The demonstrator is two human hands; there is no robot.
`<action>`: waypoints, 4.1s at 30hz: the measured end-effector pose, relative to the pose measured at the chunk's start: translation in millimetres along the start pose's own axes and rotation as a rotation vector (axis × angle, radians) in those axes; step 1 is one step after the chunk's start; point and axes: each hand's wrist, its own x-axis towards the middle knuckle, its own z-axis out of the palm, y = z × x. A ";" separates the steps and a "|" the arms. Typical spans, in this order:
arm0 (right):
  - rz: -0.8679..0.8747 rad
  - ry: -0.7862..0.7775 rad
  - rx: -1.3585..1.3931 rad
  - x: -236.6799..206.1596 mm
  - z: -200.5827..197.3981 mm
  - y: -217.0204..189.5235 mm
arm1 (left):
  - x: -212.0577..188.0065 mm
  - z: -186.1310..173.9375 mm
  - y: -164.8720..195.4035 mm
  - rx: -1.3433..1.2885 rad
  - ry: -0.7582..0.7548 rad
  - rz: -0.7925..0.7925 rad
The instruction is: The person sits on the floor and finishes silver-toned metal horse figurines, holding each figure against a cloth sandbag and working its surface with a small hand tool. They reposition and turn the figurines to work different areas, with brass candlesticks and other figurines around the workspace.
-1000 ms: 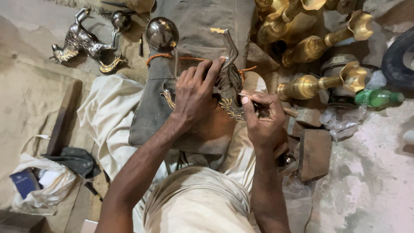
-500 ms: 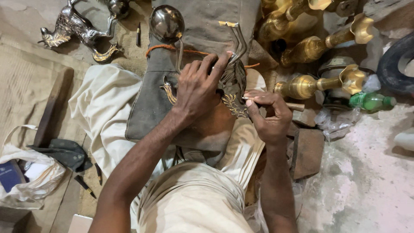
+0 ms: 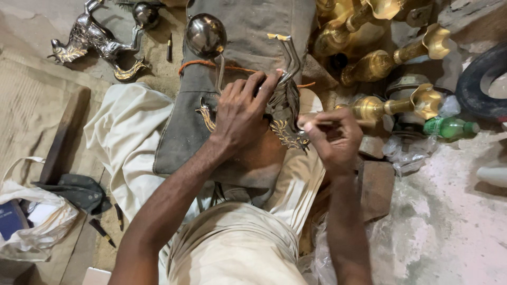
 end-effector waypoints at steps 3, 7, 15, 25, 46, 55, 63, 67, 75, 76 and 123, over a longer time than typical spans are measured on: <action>0.029 0.282 0.164 -8.9 27.0 5.5 | 1.7 0.9 0.5 0.009 -0.003 0.009; 0.059 0.431 0.132 -15.0 48.7 6.0 | 1.8 2.8 0.9 0.017 -0.001 0.002; 0.055 0.460 0.214 -9.1 56.2 0.9 | 0.7 5.6 -1.6 0.021 -0.008 0.002; -0.044 0.371 0.060 -12.8 47.8 12.7 | -1.0 10.1 -3.6 0.040 -0.003 -0.010; -0.216 -0.099 -0.081 -9.2 5.9 20.7 | -1.4 12.5 -4.5 0.014 0.009 0.000; -0.221 -0.279 -0.145 -1.2 -12.9 18.1 | -2.6 14.4 -4.4 -0.003 -0.016 -0.008; -0.185 -0.288 -0.086 -2.6 -12.7 20.1 | 0.9 10.2 -4.6 -0.021 -0.077 0.010; -0.061 -0.057 0.089 -21.5 8.9 15.9 | 9.1 2.7 -11.7 -0.095 -0.169 0.052; 0.154 0.275 0.382 -57.7 57.7 8.9 | 32.6 -22.2 -20.3 0.066 -0.394 0.202; 0.176 0.278 0.434 -58.4 62.9 9.6 | 29.2 -28.3 -17.5 0.079 -0.354 0.225; -0.313 0.274 0.155 -45.5 67.5 -33.7 | -86.8 -52.1 68.7 -1.835 0.429 -1.053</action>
